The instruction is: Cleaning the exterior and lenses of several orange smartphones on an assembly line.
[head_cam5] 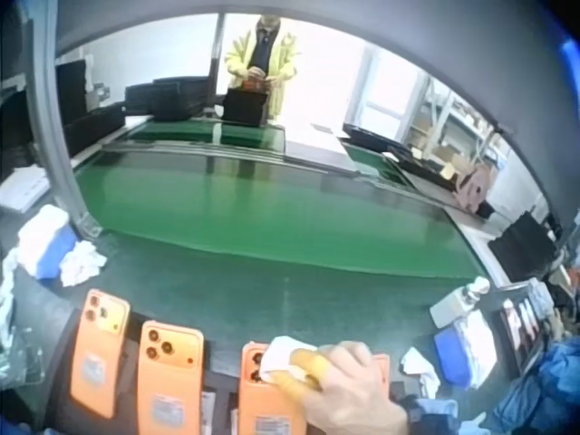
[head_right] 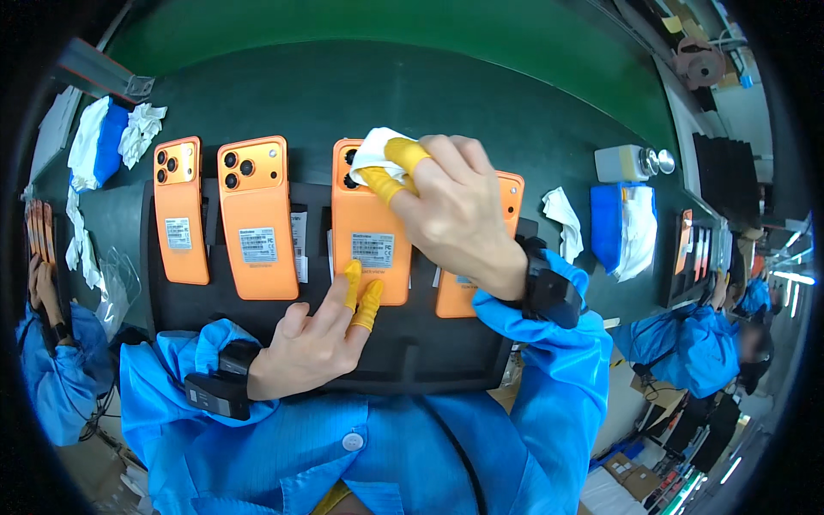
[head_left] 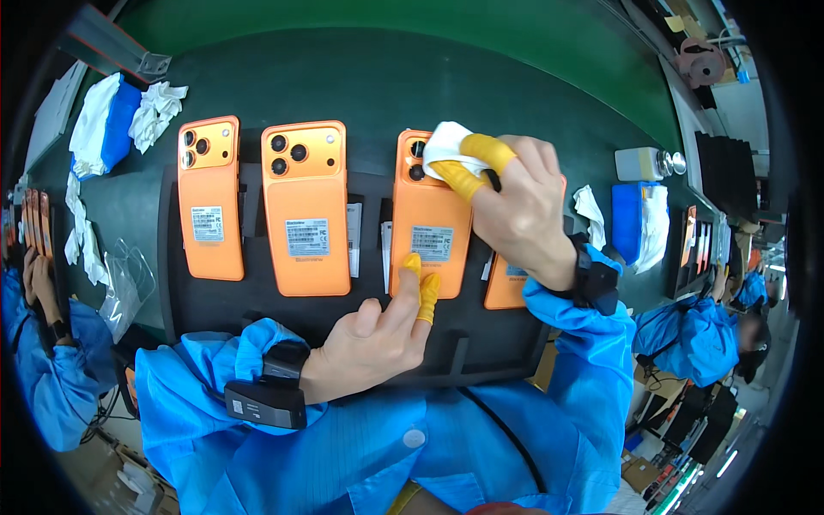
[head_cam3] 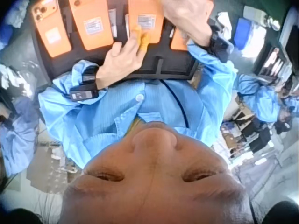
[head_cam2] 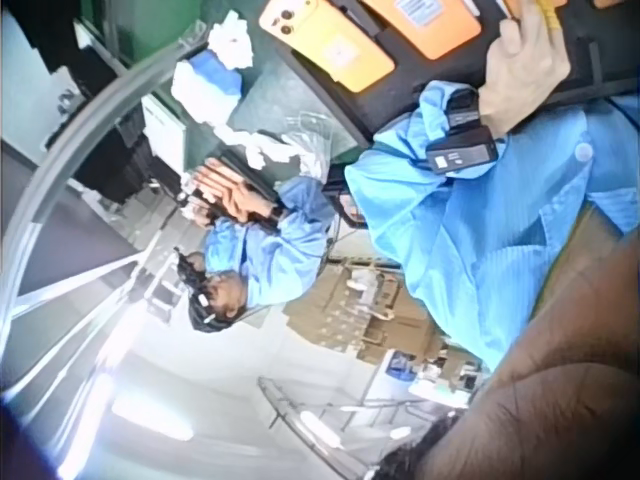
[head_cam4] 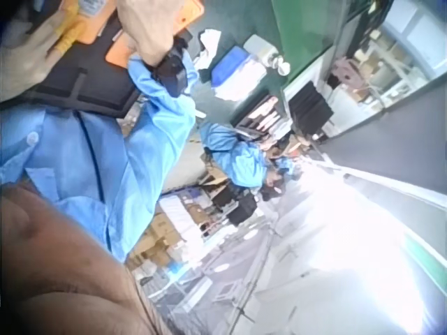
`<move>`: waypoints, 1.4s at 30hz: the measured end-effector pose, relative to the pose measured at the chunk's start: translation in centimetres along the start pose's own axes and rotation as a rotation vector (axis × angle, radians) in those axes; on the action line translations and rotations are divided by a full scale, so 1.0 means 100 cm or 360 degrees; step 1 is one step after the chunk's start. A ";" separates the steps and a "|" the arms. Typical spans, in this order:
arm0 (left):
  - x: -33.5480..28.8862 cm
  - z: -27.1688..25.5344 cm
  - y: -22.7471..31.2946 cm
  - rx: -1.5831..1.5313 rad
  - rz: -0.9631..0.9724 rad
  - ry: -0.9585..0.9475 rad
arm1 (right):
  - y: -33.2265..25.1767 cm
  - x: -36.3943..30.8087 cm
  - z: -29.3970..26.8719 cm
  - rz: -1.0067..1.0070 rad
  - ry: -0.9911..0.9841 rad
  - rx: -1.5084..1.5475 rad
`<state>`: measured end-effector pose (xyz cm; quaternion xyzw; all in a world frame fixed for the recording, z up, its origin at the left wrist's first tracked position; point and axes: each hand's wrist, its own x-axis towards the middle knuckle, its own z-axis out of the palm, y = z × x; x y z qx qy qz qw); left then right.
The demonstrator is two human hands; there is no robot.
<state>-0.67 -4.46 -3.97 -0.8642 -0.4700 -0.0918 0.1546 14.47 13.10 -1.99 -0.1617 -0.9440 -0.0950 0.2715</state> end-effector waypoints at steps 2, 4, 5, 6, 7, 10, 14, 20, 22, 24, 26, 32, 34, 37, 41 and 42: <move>0.001 0.003 0.002 -0.0020 -0.0023 0.0057 | -0.002 0.004 0.009 -0.0008 -0.0011 0.0025; -0.001 0.001 0.003 -0.0047 -0.0011 0.0017 | -0.004 0.000 0.009 -0.0025 -0.0007 0.0032; -0.002 0.000 0.003 -0.0069 0.0021 -0.0030 | -0.005 0.000 0.009 -0.0023 0.0009 0.0035; -0.002 -0.001 0.002 -0.0073 0.0001 -0.0032 | -0.005 0.001 0.010 -0.0039 0.0001 0.0047; -0.001 -0.001 -0.001 -0.0051 0.0015 0.0034 | -0.005 0.001 0.011 0.0008 0.0018 -0.0004; -0.001 0.002 -0.002 -0.0010 0.0029 0.0119 | -0.004 0.006 0.013 0.0051 0.0010 -0.0035; -0.003 0.005 0.000 -0.0022 0.0017 0.0133 | -0.008 0.007 0.008 0.0075 -0.0020 0.0039; 0.001 0.002 -0.001 -0.0039 0.0024 0.0143 | -0.003 0.005 0.013 0.0106 -0.0010 0.0002; -0.002 0.006 0.002 -0.0051 0.0010 0.0141 | -0.005 0.009 0.014 0.0049 -0.0045 0.0101; -0.004 0.009 0.004 -0.0057 -0.0014 0.0140 | -0.007 0.005 0.013 0.0052 -0.0032 0.0129; -0.002 0.007 0.001 -0.0056 -0.0003 0.0150 | -0.009 -0.004 0.010 0.0038 -0.0044 0.0155; 0.000 0.004 -0.001 -0.0058 0.0033 0.0160 | -0.012 -0.007 0.008 0.0032 -0.0004 0.0102; -0.002 0.006 0.002 -0.0062 0.0015 0.0153 | -0.012 -0.008 0.011 -0.0005 -0.0012 0.0153; -0.002 0.006 0.002 -0.0052 -0.0012 0.0162 | -0.012 -0.009 0.010 -0.0048 0.0011 0.0163; 0.001 0.006 0.000 -0.0023 0.0024 0.0188 | -0.012 -0.012 0.008 0.0077 0.0023 0.0044; 0.001 0.006 0.001 -0.0030 0.0031 0.0191 | -0.013 -0.011 0.008 0.0085 0.0017 0.0038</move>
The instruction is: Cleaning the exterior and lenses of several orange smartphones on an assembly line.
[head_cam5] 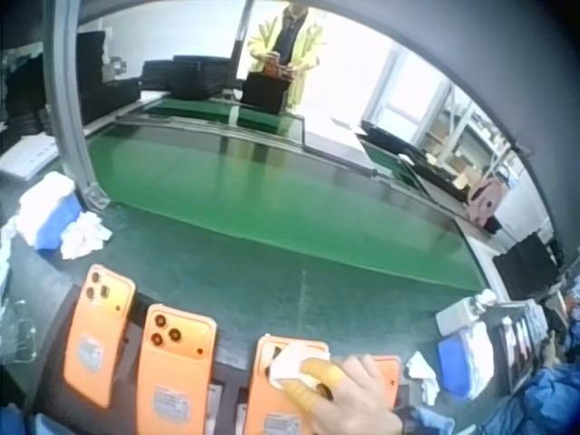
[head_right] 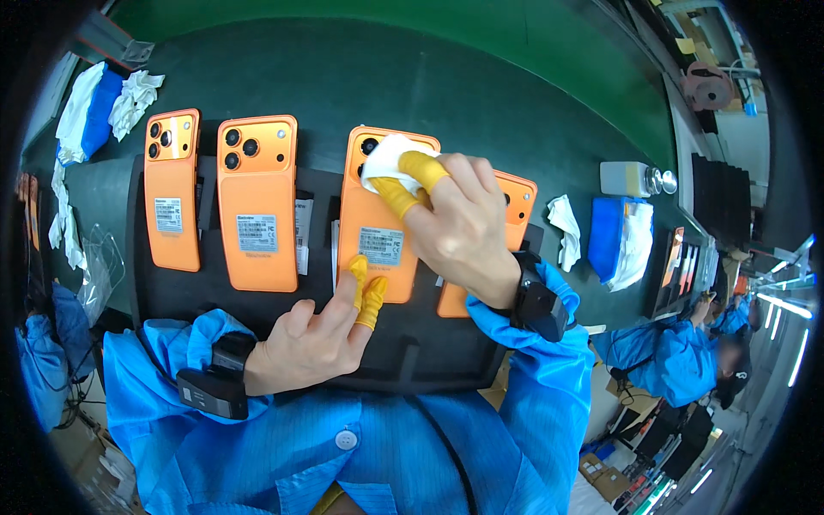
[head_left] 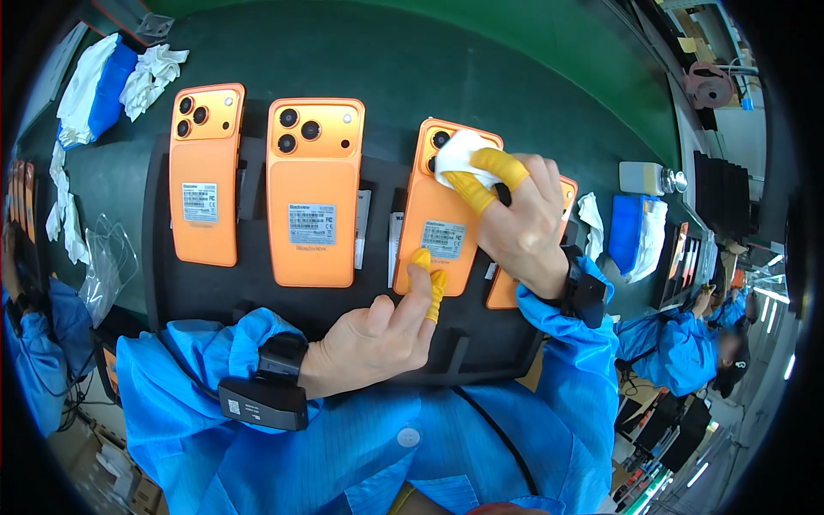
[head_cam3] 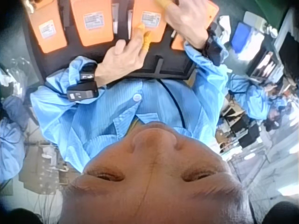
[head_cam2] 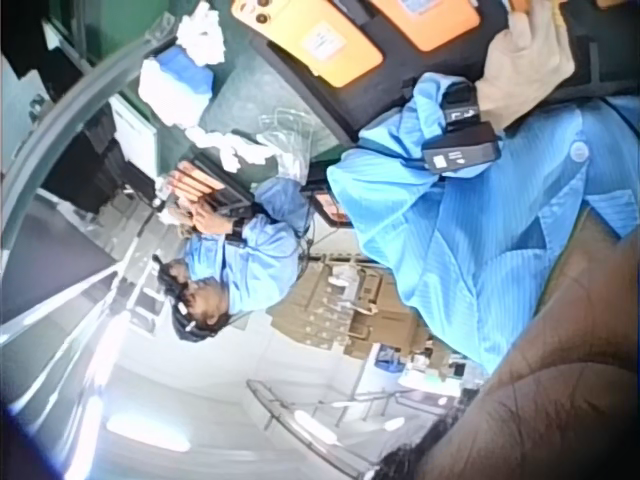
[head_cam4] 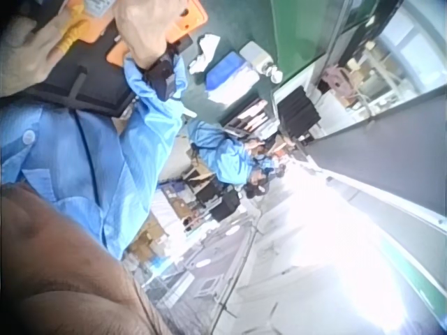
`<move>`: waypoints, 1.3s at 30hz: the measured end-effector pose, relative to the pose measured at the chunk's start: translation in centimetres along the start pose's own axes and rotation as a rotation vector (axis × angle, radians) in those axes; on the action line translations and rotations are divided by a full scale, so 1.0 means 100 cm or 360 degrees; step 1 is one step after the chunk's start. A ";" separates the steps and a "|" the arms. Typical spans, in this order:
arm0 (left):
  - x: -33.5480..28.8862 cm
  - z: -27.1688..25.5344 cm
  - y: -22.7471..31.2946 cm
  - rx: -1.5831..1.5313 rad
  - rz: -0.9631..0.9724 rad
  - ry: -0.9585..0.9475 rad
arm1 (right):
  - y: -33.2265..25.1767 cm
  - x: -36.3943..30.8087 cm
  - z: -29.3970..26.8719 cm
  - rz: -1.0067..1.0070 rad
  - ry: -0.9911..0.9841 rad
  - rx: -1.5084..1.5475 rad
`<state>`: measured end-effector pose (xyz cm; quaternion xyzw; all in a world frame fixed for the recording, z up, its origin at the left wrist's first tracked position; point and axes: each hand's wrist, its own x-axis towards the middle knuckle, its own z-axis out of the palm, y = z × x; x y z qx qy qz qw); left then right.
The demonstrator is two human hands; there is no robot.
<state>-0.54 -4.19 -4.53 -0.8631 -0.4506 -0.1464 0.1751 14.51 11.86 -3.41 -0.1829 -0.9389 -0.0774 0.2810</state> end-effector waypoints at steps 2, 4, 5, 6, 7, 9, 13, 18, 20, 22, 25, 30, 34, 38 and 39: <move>-0.001 0.000 0.000 0.0067 -0.0016 -0.0010 | -0.001 0.004 0.003 -0.0057 -0.0048 0.0128; -0.002 0.001 0.002 0.0060 -0.0029 -0.0010 | -0.001 0.001 0.003 -0.0092 -0.0035 0.0144; -0.002 0.001 0.002 0.0056 -0.0046 -0.0008 | -0.001 0.000 0.002 -0.0131 -0.0022 0.0159; -0.002 0.001 0.002 0.0058 -0.0046 -0.0007 | 0.000 -0.001 0.000 -0.0132 -0.0021 0.0158; -0.002 0.001 0.003 0.0018 -0.0054 -0.0019 | 0.000 -0.003 -0.003 -0.0084 0.0001 0.0104; -0.002 0.000 0.002 -0.0019 -0.0065 -0.0035 | 0.002 -0.002 -0.003 -0.0038 0.0023 0.0055; -0.001 -0.001 -0.001 -0.0009 -0.0034 -0.0045 | 0.009 -0.001 0.004 0.0001 0.0078 -0.0097; 0.000 0.001 0.000 -0.0008 -0.0054 -0.0009 | 0.008 -0.003 -0.005 -0.0011 0.0026 0.0017; -0.002 0.001 0.002 0.0014 -0.0046 -0.0046 | 0.008 -0.003 -0.004 -0.0002 0.0031 -0.0043; -0.001 0.000 0.000 -0.0003 -0.0052 -0.0021 | 0.009 -0.001 0.000 -0.0031 0.0092 -0.0091; -0.003 0.003 0.001 0.0006 -0.0047 0.0015 | 0.008 -0.002 0.001 -0.0015 0.0023 -0.0034; -0.002 0.000 -0.001 -0.0026 -0.0045 -0.0049 | 0.005 -0.004 -0.005 -0.0034 0.0033 -0.0026; -0.001 0.001 -0.002 0.0000 -0.0018 0.0009 | 0.008 -0.004 -0.004 0.0054 0.0056 -0.0108; -0.002 0.002 -0.001 -0.0005 -0.0025 -0.0015 | 0.007 -0.007 -0.001 0.0033 0.0054 -0.0042; -0.002 0.003 0.000 -0.0007 -0.0015 -0.0010 | 0.007 -0.009 -0.003 0.0049 0.0015 -0.0002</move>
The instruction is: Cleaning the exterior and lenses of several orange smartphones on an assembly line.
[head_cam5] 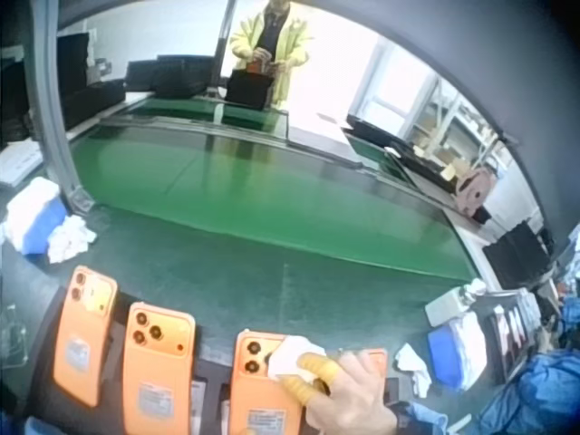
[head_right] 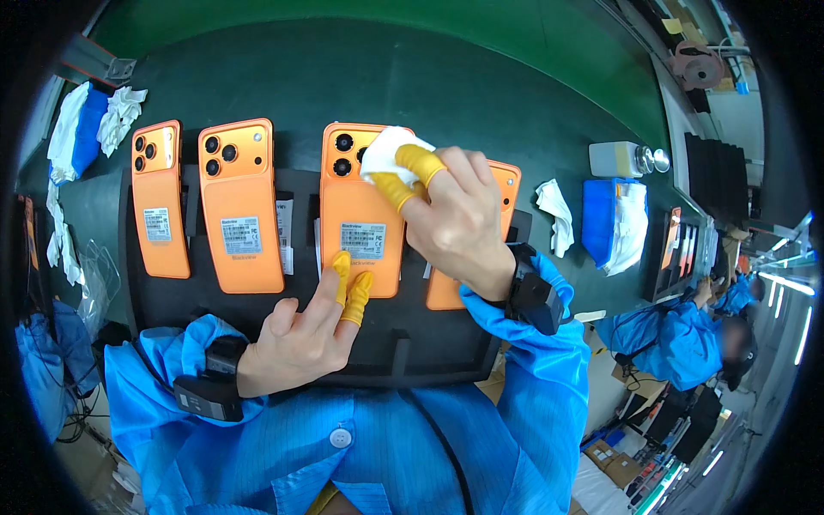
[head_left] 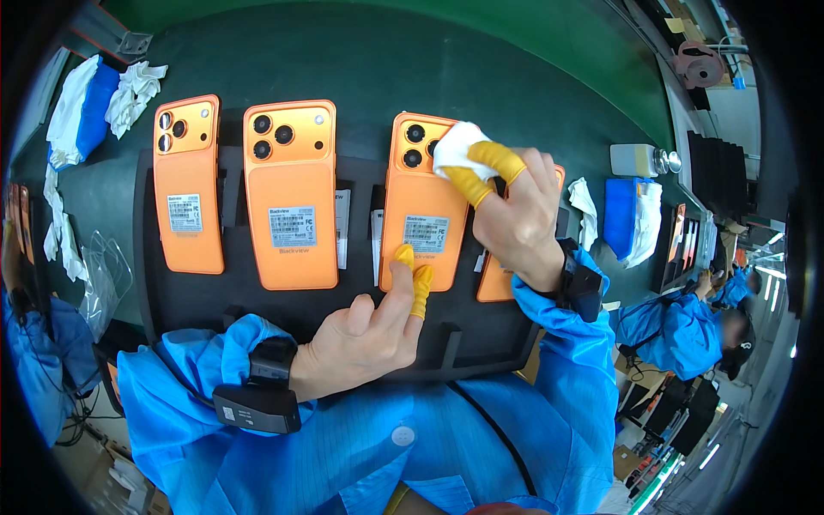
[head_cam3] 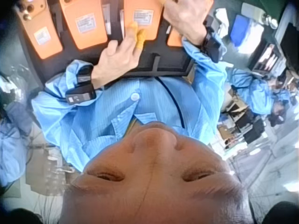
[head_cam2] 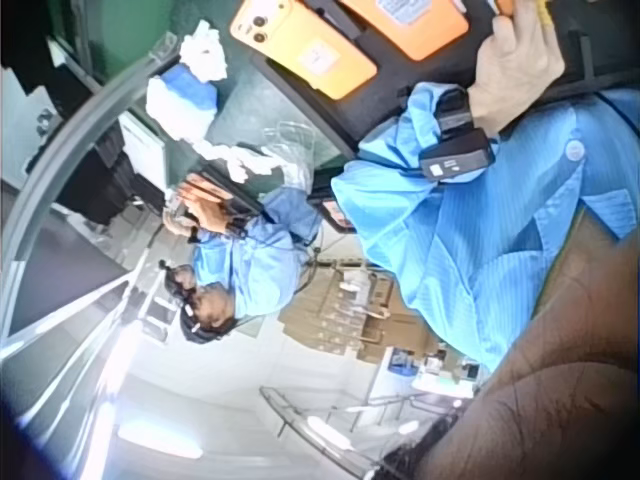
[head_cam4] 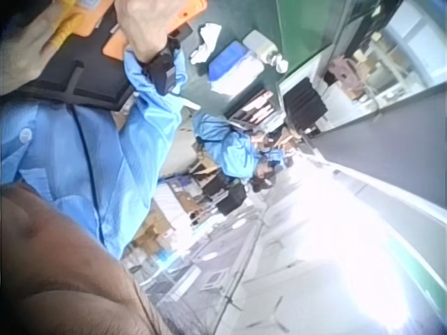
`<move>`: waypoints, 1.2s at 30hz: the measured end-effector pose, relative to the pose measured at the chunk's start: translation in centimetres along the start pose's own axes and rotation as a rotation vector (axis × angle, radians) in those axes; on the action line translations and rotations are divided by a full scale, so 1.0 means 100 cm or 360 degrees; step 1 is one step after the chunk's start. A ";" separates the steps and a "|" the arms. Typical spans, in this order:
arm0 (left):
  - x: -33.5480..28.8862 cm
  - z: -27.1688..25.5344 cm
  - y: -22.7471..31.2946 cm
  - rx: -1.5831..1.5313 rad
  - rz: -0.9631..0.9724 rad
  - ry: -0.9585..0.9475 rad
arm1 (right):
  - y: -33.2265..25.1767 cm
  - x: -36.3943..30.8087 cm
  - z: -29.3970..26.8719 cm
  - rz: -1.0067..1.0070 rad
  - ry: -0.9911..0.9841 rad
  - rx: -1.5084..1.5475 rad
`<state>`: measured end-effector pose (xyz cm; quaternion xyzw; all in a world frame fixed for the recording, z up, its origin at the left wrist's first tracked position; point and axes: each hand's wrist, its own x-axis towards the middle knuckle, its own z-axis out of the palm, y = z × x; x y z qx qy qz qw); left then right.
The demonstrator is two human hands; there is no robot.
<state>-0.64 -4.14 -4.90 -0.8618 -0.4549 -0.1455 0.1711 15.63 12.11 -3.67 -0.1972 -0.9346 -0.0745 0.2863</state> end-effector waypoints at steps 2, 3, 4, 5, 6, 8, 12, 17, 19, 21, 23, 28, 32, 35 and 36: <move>-0.002 0.000 0.000 -0.0013 -0.0015 -0.0010 | -0.002 -0.003 0.000 -0.0057 0.0012 0.0057; -0.002 0.000 -0.001 -0.0010 -0.0016 -0.0012 | -0.004 -0.004 0.000 -0.0059 0.0030 0.0020; -0.002 0.000 0.000 0.0000 -0.0017 -0.0001 | -0.005 -0.005 -0.001 -0.0057 0.0045 -0.0018; -0.002 0.000 0.000 0.0011 -0.0018 0.0010 | -0.004 -0.005 -0.002 -0.0055 0.0045 -0.0017; -0.002 0.000 -0.001 0.0010 -0.0018 0.0008 | -0.003 -0.004 -0.003 0.0000 0.0011 -0.0104; 0.000 -0.001 -0.001 0.0044 0.0005 0.0003 | 0.000 -0.002 -0.006 0.0064 -0.0032 -0.0202; 0.002 -0.002 0.000 0.0047 -0.0015 -0.0015 | 0.007 0.005 0.001 0.0056 0.0066 -0.0223; -0.002 -0.001 0.003 0.0030 -0.0052 -0.0015 | -0.004 0.001 -0.007 0.0179 -0.0021 -0.0392; -0.002 -0.004 0.003 0.0008 -0.0051 -0.0045 | -0.005 -0.006 -0.007 0.0134 0.0009 -0.0352; -0.001 -0.005 0.002 -0.0019 -0.0049 -0.0072 | -0.011 -0.011 -0.009 0.0097 0.0019 -0.0281; 0.000 -0.006 0.000 0.0027 -0.0025 -0.0083 | -0.018 -0.012 -0.009 0.0098 0.0009 -0.0243; 0.000 -0.010 0.001 -0.0032 -0.0101 -0.0145 | -0.023 -0.014 -0.011 0.0090 -0.0021 -0.0183; -0.007 -0.032 -0.007 -0.0524 0.0091 -0.0382 | -0.004 -0.027 -0.029 0.0135 0.0088 -0.0143; -0.029 -0.046 -0.004 -0.0789 0.0075 -0.0559 | 0.038 -0.037 -0.062 0.0486 0.0174 -0.0581; -0.032 -0.056 -0.007 -0.0859 0.0034 -0.0643 | 0.059 -0.043 -0.070 0.0599 0.0235 -0.0726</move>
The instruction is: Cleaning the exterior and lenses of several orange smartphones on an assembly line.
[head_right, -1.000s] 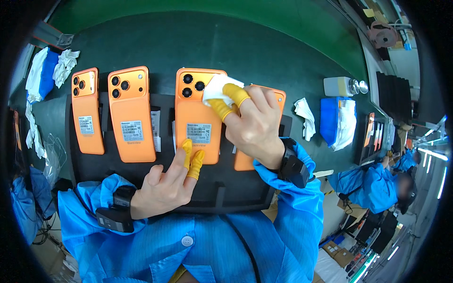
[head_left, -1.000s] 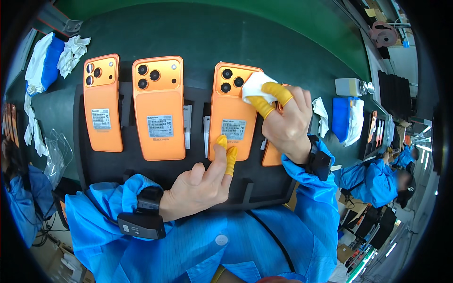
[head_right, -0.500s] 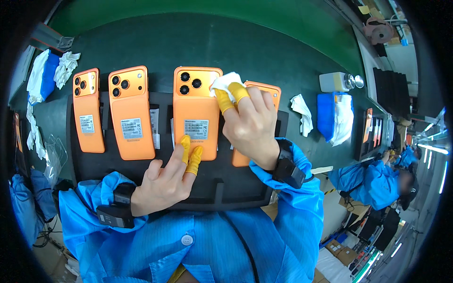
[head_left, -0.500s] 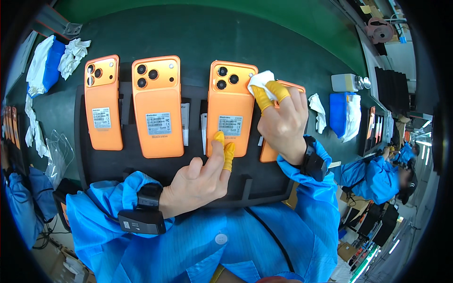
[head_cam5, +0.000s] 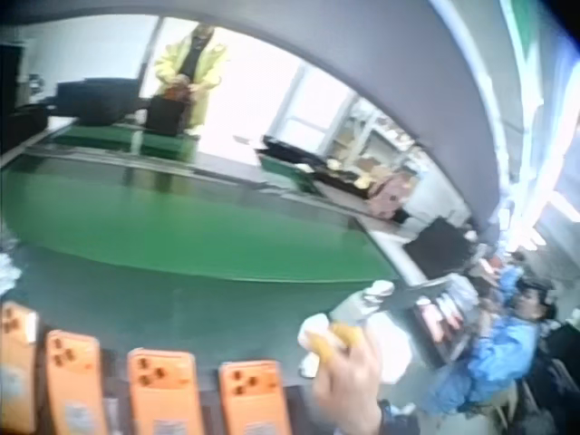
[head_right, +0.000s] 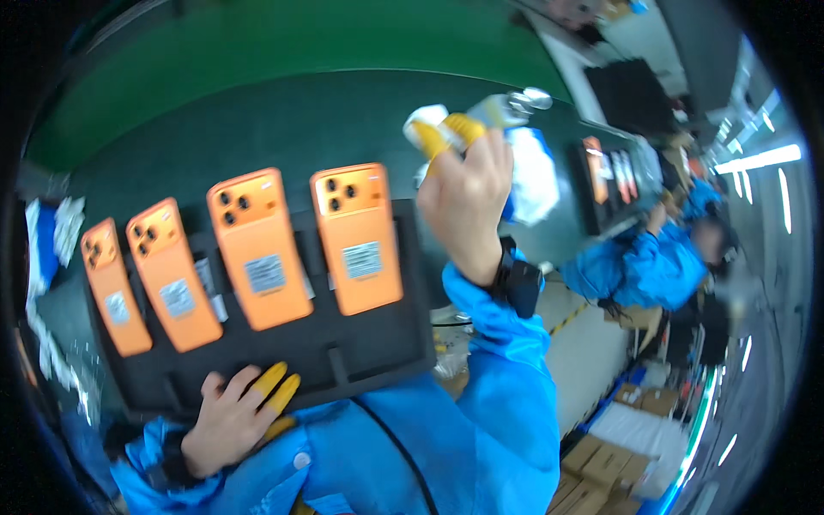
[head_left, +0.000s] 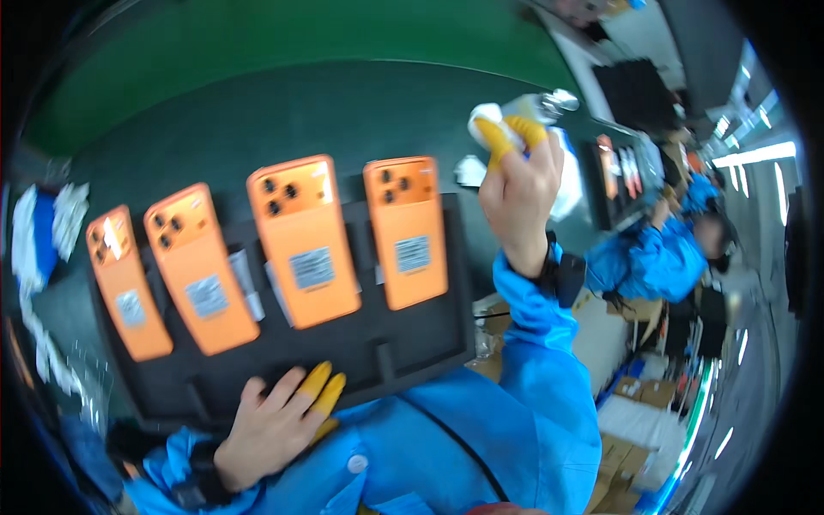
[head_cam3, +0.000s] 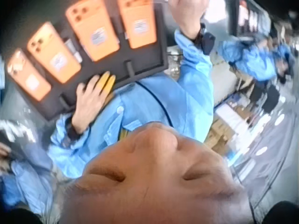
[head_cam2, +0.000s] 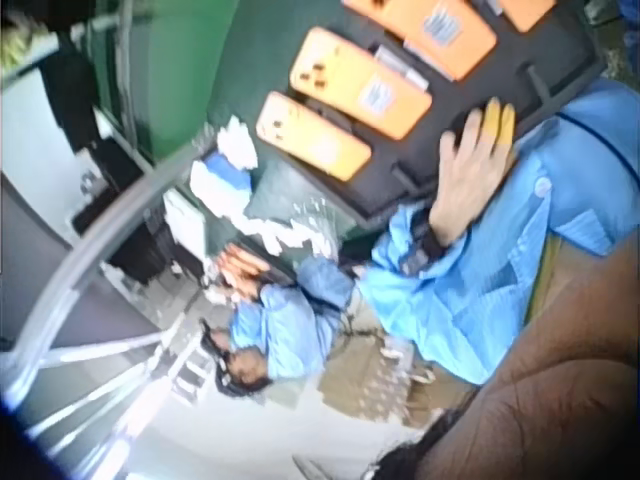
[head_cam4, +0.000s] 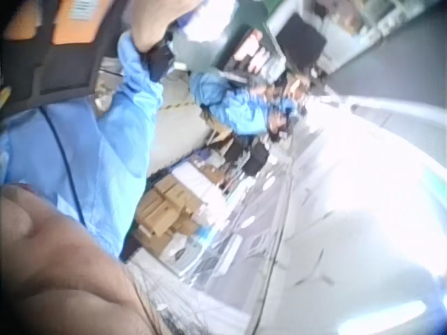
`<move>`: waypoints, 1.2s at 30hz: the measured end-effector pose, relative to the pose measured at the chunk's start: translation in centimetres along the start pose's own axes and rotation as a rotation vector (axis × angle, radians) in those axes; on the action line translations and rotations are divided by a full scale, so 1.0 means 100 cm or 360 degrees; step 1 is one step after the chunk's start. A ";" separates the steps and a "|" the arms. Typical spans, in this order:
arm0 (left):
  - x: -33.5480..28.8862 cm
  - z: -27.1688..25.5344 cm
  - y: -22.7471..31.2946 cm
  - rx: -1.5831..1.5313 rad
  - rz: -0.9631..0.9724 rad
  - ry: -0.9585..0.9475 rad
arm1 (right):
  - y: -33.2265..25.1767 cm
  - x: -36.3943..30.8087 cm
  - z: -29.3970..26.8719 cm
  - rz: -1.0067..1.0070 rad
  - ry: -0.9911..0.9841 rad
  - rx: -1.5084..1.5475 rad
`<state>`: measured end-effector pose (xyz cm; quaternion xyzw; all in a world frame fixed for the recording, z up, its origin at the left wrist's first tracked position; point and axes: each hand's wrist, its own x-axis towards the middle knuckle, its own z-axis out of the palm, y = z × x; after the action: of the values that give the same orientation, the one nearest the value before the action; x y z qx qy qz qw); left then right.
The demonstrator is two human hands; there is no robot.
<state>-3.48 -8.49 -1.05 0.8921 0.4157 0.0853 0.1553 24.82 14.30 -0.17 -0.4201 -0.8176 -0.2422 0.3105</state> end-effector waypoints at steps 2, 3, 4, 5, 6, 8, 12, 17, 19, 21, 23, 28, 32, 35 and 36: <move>-0.014 0.003 0.002 -0.0006 -0.0014 -0.0137 | 0.046 0.000 0.003 0.0277 -0.0022 -0.0415; -0.017 0.008 -0.001 -0.0028 0.0013 -0.0207 | 0.071 -0.004 0.006 0.0377 -0.0059 -0.0604; -0.013 0.010 -0.005 -0.0018 0.0040 -0.0198 | 0.091 -0.009 0.010 0.0437 -0.0015 -0.0622; -0.007 0.011 -0.008 -0.0072 0.0185 -0.0234 | 0.110 -0.014 0.012 0.0444 -0.0040 -0.0661; 0.000 0.012 -0.011 -0.0125 0.0317 -0.0271 | 0.125 -0.019 0.012 0.0448 -0.0065 -0.0688; 0.016 0.014 -0.008 -0.0294 0.0215 -0.0268 | 0.141 -0.028 0.018 0.0470 -0.0135 -0.0695; 0.038 0.029 0.007 -0.0239 0.0288 -0.0002 | 0.142 -0.019 0.032 0.0445 -0.0118 -0.0690; 0.044 0.025 0.012 -0.0330 0.0167 -0.0119 | 0.133 -0.006 0.004 0.0321 -0.0270 -0.0681; 0.049 0.020 0.008 -0.0492 0.0158 0.0090 | 0.129 -0.015 0.002 0.0319 -0.0199 -0.0578; 0.042 0.003 0.002 -0.0252 0.0048 0.0195 | 0.082 0.000 0.000 0.0240 -0.0094 -0.0359; 0.031 -0.007 -0.003 0.0251 -0.0149 0.0396 | 0.015 0.016 0.004 0.0112 -0.0063 0.0126; 0.021 -0.004 -0.013 0.0828 -0.0482 0.0315 | -0.105 0.042 0.025 -0.0707 -0.0311 0.0759; 0.028 0.006 -0.011 0.1120 -0.0374 0.0221 | -0.160 0.058 0.052 -0.0884 -0.0214 0.0974; 0.029 0.008 -0.013 0.1210 -0.0310 0.0239 | -0.177 0.060 0.062 -0.0949 -0.0416 0.1002; 0.028 0.009 -0.014 0.1233 -0.0274 0.0220 | -0.179 0.060 0.063 -0.0964 -0.0430 0.1001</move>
<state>-2.46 -5.64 -2.28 0.8388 0.4996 -0.0313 -0.2142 5.18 12.21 -2.68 -0.0752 -0.9706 -0.0050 0.2287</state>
